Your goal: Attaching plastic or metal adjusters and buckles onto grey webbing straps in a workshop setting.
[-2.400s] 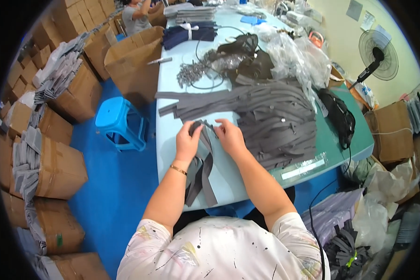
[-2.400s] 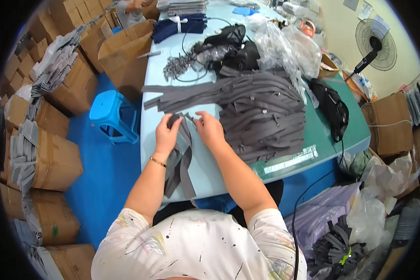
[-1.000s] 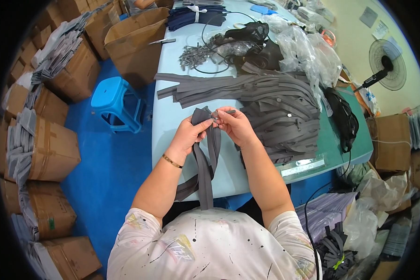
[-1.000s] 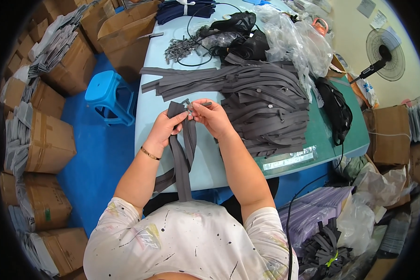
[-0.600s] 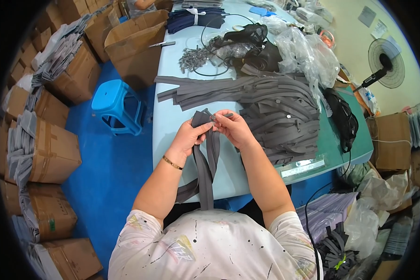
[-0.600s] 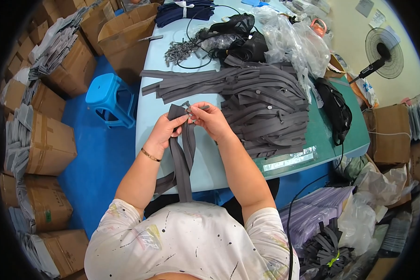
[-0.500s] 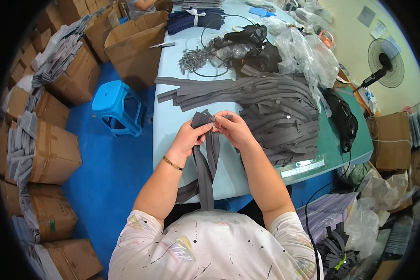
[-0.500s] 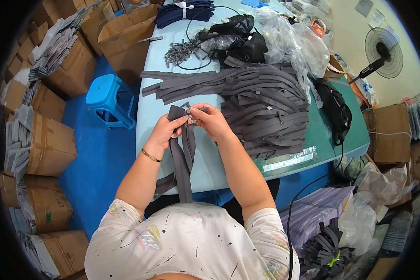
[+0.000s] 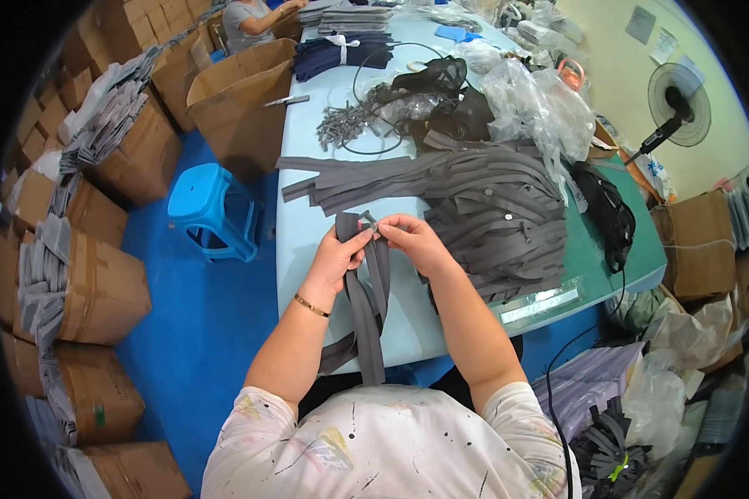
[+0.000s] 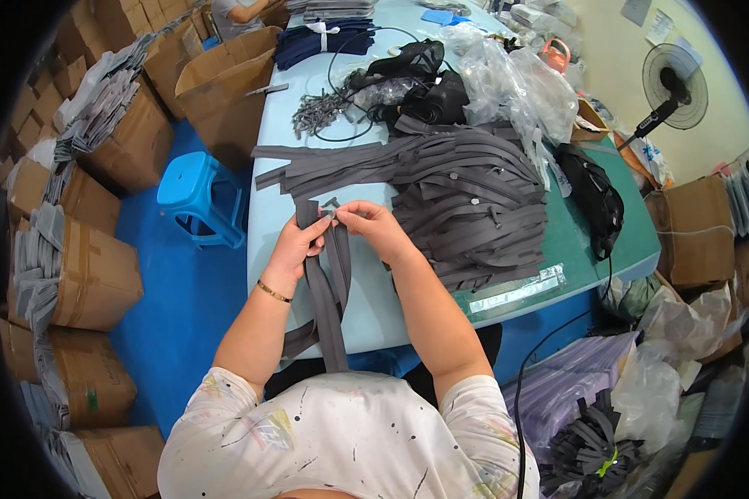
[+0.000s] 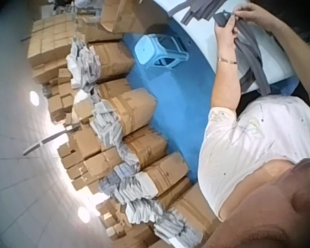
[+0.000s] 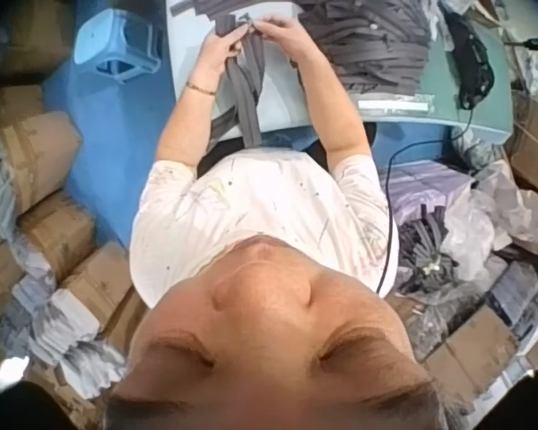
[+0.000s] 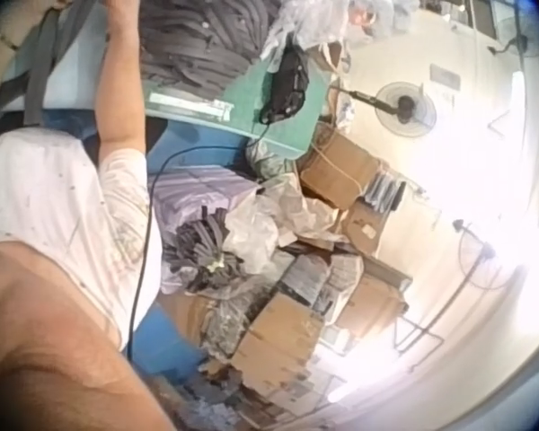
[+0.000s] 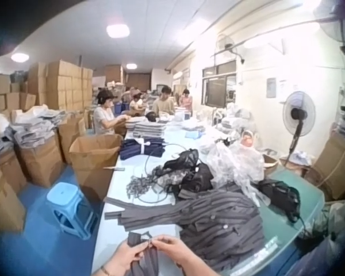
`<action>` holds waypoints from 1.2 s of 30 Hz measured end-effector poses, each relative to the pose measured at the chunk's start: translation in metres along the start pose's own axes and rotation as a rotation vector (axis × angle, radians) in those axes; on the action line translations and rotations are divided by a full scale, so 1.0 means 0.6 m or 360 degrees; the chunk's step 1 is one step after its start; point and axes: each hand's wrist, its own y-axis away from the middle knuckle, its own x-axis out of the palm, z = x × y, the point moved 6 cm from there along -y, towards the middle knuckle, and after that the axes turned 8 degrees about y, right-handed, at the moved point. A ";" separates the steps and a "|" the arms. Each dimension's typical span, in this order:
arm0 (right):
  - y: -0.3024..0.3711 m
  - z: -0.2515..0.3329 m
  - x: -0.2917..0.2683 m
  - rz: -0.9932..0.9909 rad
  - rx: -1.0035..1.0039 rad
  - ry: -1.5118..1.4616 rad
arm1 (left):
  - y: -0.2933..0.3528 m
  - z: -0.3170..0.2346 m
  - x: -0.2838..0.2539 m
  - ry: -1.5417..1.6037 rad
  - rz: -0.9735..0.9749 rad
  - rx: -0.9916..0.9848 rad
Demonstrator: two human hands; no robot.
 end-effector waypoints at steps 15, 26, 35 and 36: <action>0.009 -0.019 0.008 0.0000 0.0367 -0.0396 | -0.003 -0.024 -0.026 0.0261 -0.0144 0.0343; 0.008 0.027 0.024 -0.0167 -0.0289 -0.0144 | -0.016 -0.008 -0.024 0.0215 -0.0023 0.0000; 0.015 0.019 0.026 -0.0143 0.0008 0.0194 | -0.011 -0.016 -0.022 0.0095 0.0134 0.0009; 0.017 0.020 0.027 -0.0148 0.0008 0.0190 | -0.008 -0.019 -0.019 0.0046 0.0115 0.0019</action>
